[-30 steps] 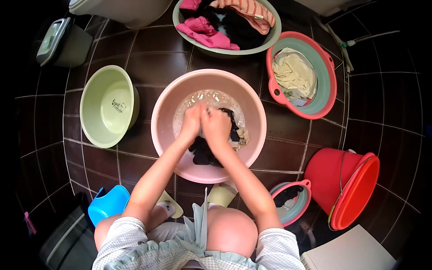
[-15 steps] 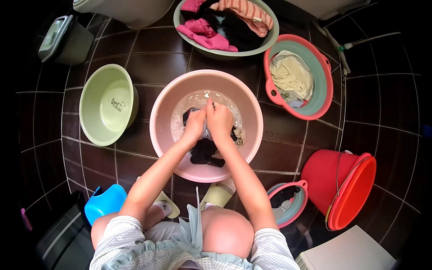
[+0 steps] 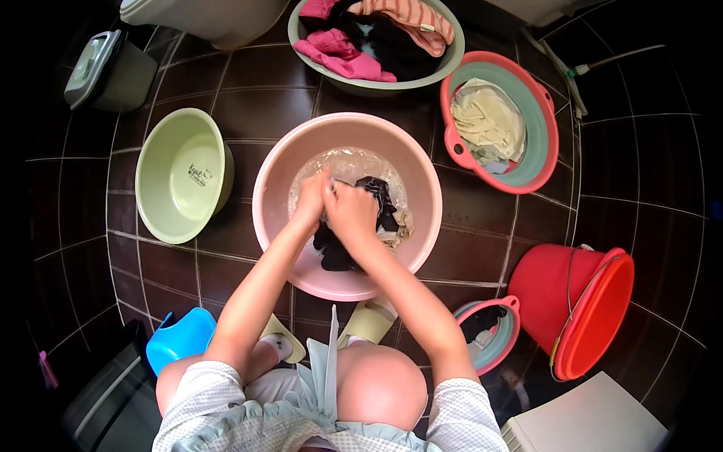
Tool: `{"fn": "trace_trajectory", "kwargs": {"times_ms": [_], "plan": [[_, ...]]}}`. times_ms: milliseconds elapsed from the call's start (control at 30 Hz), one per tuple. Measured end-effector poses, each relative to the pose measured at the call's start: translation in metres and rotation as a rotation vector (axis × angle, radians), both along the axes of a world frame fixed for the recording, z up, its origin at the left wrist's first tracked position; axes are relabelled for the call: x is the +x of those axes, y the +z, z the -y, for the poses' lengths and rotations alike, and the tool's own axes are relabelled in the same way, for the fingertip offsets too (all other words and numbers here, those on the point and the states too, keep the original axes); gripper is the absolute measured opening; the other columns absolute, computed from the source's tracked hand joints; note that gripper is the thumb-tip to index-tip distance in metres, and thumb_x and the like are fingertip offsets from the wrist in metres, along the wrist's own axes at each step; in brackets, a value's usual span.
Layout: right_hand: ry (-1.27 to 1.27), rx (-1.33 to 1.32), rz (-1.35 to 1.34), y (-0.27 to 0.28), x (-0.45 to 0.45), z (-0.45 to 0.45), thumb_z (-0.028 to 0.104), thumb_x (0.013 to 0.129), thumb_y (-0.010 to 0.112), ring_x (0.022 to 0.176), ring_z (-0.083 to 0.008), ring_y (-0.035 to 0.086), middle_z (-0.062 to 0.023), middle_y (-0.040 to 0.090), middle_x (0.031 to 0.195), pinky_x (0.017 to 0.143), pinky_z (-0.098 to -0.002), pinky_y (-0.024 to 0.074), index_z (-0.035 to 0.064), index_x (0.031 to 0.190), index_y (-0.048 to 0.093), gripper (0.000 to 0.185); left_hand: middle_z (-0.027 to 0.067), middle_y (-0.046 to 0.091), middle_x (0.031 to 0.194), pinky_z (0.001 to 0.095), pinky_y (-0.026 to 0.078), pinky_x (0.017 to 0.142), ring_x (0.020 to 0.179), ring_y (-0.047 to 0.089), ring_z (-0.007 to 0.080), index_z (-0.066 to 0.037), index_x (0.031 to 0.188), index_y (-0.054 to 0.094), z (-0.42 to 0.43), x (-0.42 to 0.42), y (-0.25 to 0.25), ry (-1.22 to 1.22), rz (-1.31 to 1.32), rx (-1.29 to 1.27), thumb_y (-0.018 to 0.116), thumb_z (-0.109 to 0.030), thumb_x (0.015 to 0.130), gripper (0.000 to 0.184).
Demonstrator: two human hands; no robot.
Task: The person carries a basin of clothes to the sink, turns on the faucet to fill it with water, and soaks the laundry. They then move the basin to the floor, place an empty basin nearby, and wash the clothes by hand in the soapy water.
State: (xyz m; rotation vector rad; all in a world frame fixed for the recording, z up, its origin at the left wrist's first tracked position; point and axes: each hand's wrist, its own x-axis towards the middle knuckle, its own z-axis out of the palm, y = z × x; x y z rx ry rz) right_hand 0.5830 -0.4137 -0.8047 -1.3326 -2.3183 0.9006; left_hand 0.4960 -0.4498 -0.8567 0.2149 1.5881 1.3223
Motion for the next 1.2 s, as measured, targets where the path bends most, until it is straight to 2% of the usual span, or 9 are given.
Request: {"fn": "trace_trajectory", "kwargs": {"times_ms": [100, 233, 400, 533, 633, 867, 967, 1100, 1200], "plan": [[-0.108, 0.0, -0.02, -0.011, -0.007, -0.021, 0.035, 0.087, 0.05, 0.055, -0.0396, 0.056, -0.0208, 0.053, 0.055, 0.053, -0.0461, 0.0431, 0.0008, 0.062, 0.06, 0.043, 0.0246, 0.062, 0.078, 0.0384, 0.043, 0.065, 0.07, 0.061, 0.0276, 0.007, 0.084, 0.06, -0.001, 0.015, 0.014, -0.116, -0.347, 0.071, 0.038, -0.026, 0.091, 0.041], [0.05, 0.029, 0.019, 0.015, -0.009, 0.01, 0.037, 0.088, 0.046, 0.054, -0.0362, 0.059, -0.0181, 0.057, 0.056, 0.053, -0.0444, 0.0477, 0.0055, 0.062, 0.062, 0.044, 0.0192, 0.062, 0.072, 0.0379, 0.042, 0.06, 0.06, 0.056, 0.0219, 0.009, 0.084, 0.058, 0.002, -0.01, -0.008, 0.031, 0.144, 0.012, 0.04, -0.025, 0.091, 0.039], [-0.11, 0.024, -0.001, -0.013, -0.008, -0.021, 0.034, 0.088, 0.048, 0.055, -0.0361, 0.059, -0.0179, 0.057, 0.056, 0.052, -0.0444, 0.0465, 0.0061, 0.065, 0.063, 0.04, 0.0069, 0.053, 0.059, 0.0335, 0.04, 0.057, 0.059, 0.05, 0.0141, 0.001, 0.068, 0.055, -0.002, 0.012, 0.013, -0.022, -0.268, 0.186, 0.043, -0.027, 0.091, 0.038], [-0.028, -0.002, -0.003, -0.004, -0.005, 0.005, 0.036, 0.087, 0.049, 0.055, -0.0376, 0.058, -0.0189, 0.057, 0.058, 0.053, -0.0458, 0.0464, 0.0061, 0.068, 0.063, 0.039, 0.0031, 0.055, 0.068, 0.0271, 0.038, 0.061, 0.065, 0.045, 0.0093, 0.003, 0.08, 0.059, 0.005, -0.004, -0.012, -0.057, 0.071, 0.047, 0.045, -0.033, 0.092, 0.041], [-0.146, -0.097, 0.082, -0.044, 0.003, -0.03, 0.036, 0.087, 0.048, 0.062, -0.0391, 0.059, -0.021, 0.058, 0.062, 0.059, -0.0472, 0.0458, 0.0042, 0.07, 0.064, 0.039, 0.0018, 0.055, 0.067, 0.0258, 0.038, 0.06, 0.064, 0.044, 0.0078, 0.002, 0.079, 0.058, 0.004, 0.009, -0.021, -0.206, -0.343, 0.085, 0.044, -0.033, 0.093, 0.04], [0.045, -0.425, -0.484, -0.044, 0.02, -0.063, 0.038, 0.087, 0.05, 0.072, -0.0221, 0.063, -0.0173, 0.064, 0.074, 0.065, -0.0328, 0.0453, 0.0033, 0.093, 0.067, 0.039, 0.0068, 0.063, 0.087, 0.0286, 0.039, 0.083, 0.085, 0.054, 0.0143, 0.006, 0.094, 0.061, -0.005, -0.018, 0.016, -0.316, -0.085, 0.11, 0.038, -0.039, 0.095, 0.05], [0.222, -0.419, -0.275, -0.043, 0.022, -0.084, 0.036, 0.084, 0.056, 0.067, -0.0204, 0.063, -0.0172, 0.062, 0.068, 0.062, -0.0332, 0.0449, 0.0046, 0.092, 0.068, 0.034, 0.0045, 0.061, 0.094, 0.0227, 0.037, 0.084, 0.088, 0.052, 0.0101, 0.003, 0.102, 0.06, 0.001, -0.028, 0.042, -0.234, 0.026, 0.201, 0.049, -0.038, 0.09, 0.045], [0.393, -0.37, 0.261, -0.007, 0.015, -0.09, 0.037, 0.076, 0.067, 0.056, -0.0182, 0.057, -0.0138, 0.058, 0.059, 0.059, -0.034, 0.045, -0.0005, 0.084, 0.067, 0.039, 0.0, 0.061, 0.08, 0.0217, 0.041, 0.072, 0.077, 0.052, 0.0059, 0.0, 0.095, 0.064, 0.006, -0.068, -0.004, -0.773, -0.195, 0.024, 0.061, -0.028, 0.084, 0.03], [0.273, -0.265, 0.176, -0.038, 0.016, -0.092, 0.041, 0.072, 0.069, 0.057, -0.0272, 0.06, -0.0159, 0.06, 0.06, 0.058, -0.0359, 0.046, 0.0016, 0.081, 0.067, 0.04, -0.0034, 0.056, 0.072, 0.0208, 0.04, 0.065, 0.069, 0.047, 0.0046, -0.002, 0.09, 0.064, 0.009, -0.086, -0.026, -0.766, -0.22, -0.081, 0.057, -0.027, 0.087, 0.026]]}}
